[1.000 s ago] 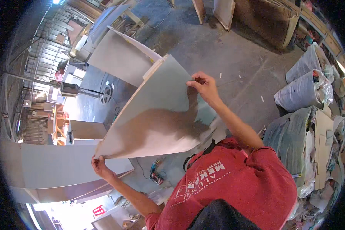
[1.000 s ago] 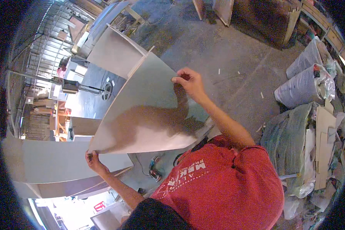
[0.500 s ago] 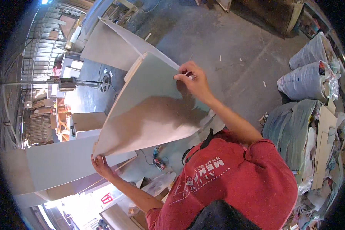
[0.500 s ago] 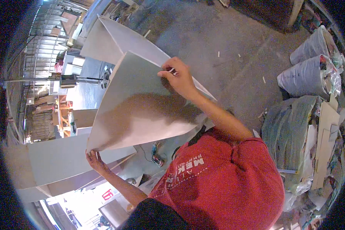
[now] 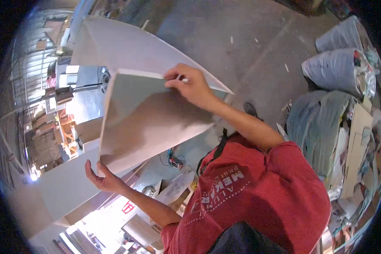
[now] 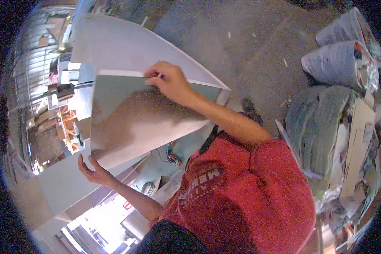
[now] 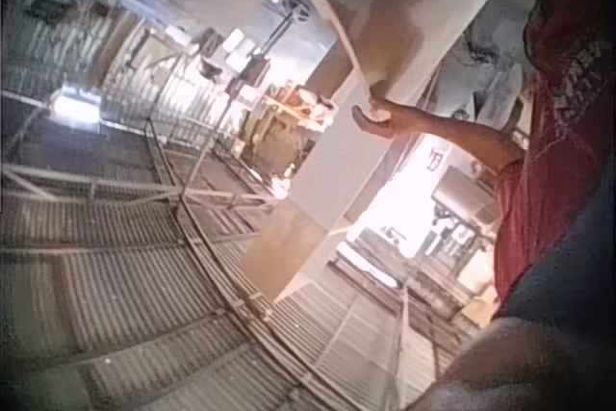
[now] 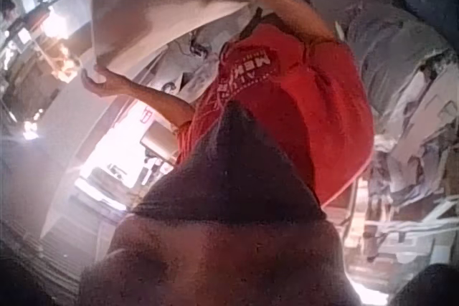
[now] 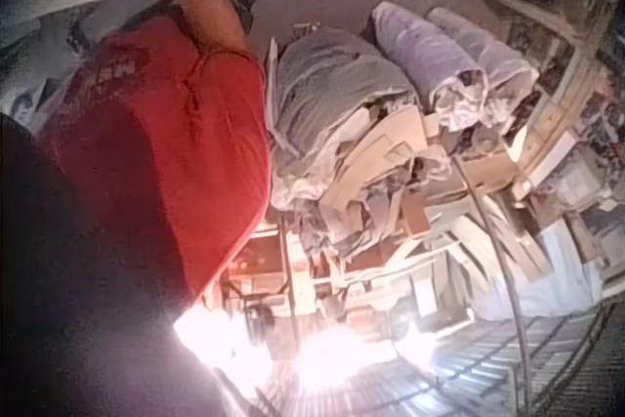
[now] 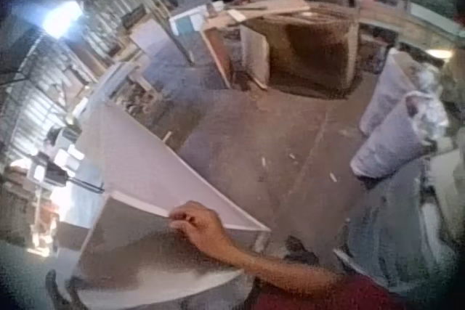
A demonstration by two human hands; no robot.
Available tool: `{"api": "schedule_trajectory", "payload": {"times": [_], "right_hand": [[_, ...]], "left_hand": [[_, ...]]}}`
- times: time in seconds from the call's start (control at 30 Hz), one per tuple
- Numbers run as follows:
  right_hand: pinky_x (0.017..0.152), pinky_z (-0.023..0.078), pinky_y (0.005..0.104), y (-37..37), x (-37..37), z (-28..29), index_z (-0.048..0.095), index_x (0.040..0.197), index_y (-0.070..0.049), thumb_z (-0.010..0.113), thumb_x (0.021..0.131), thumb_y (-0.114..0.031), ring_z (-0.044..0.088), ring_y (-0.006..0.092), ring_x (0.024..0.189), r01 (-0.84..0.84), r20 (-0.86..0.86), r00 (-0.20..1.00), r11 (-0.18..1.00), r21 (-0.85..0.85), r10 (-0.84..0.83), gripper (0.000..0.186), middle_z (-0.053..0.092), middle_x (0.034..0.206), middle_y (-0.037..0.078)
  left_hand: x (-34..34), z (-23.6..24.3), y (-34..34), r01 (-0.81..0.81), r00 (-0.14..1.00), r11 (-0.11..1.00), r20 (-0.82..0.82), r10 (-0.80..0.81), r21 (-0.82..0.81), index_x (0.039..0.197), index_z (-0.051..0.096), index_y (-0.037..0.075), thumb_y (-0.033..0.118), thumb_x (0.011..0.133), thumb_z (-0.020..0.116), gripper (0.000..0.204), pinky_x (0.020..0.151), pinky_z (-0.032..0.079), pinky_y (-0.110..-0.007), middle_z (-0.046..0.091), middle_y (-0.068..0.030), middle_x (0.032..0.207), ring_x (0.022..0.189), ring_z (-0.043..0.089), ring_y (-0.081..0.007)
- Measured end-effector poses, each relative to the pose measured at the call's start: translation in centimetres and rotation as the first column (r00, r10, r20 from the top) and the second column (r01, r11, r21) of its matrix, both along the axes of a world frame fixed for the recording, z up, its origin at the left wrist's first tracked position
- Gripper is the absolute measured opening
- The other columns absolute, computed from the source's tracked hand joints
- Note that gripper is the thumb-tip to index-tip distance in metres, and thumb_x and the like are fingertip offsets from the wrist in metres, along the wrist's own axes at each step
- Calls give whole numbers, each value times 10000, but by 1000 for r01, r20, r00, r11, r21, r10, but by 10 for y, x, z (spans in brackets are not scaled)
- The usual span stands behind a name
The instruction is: The person applies a flexible laminate sheet to the side of a wooden cabinet structure by hand, pressing and smoothing the surface to ensure adhesion.
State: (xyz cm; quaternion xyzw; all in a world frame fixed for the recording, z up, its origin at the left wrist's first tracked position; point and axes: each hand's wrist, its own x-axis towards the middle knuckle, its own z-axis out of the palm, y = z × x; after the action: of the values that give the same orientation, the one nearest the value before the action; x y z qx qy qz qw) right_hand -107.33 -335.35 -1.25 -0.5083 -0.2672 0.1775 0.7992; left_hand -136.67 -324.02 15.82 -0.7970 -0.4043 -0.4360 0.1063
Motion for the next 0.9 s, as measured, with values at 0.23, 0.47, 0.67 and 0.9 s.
{"api": "schedule_trajectory", "payload": {"times": [0.23, 0.47, 0.67, 0.9], "right_hand": [[618, 469, 275, -2, -6, -4, 672, 877, -21, 644, 767, 38, 576, 169, 763, 81, 81, 993, 994, 74, -87, 128, 607, 820, 72], [651, 482, 292, -3, -8, -3, 643, 869, -14, 601, 783, 67, 594, 174, 780, 43, 9, 999, 995, 84, -44, 125, 591, 842, 77], [658, 458, 299, -21, -8, 11, 628, 859, -18, 646, 806, -42, 589, 176, 776, -12, 85, 996, 1000, -12, 13, 61, 590, 843, 68], [689, 433, 288, -40, -24, -1, 623, 891, -16, 687, 807, -136, 564, 140, 781, -230, 128, 968, 969, 86, 218, 159, 619, 832, 59]], "left_hand": [[39, -2, -10, 208, 949, 971, -216, -230, -121, 1032, 640, -8, 9, 831, 648, 202, 891, 453, -345, 640, -101, 1025, 982, 586, -228], [65, 5, -12, 215, 933, 963, -257, -251, -159, 983, 661, -4, 5, 828, 650, 155, 812, 467, -324, 635, -78, 926, 875, 583, -187], [60, 4, -20, 198, 959, 952, -155, -238, -234, 931, 657, -6, 23, 843, 640, 94, 791, 466, -302, 630, -68, 906, 860, 574, -166], [39, 4, -22, 296, 950, 897, 5, -311, -328, 862, 632, -16, 35, 859, 609, 55, 765, 443, -279, 597, -58, 860, 827, 546, -156]]}}
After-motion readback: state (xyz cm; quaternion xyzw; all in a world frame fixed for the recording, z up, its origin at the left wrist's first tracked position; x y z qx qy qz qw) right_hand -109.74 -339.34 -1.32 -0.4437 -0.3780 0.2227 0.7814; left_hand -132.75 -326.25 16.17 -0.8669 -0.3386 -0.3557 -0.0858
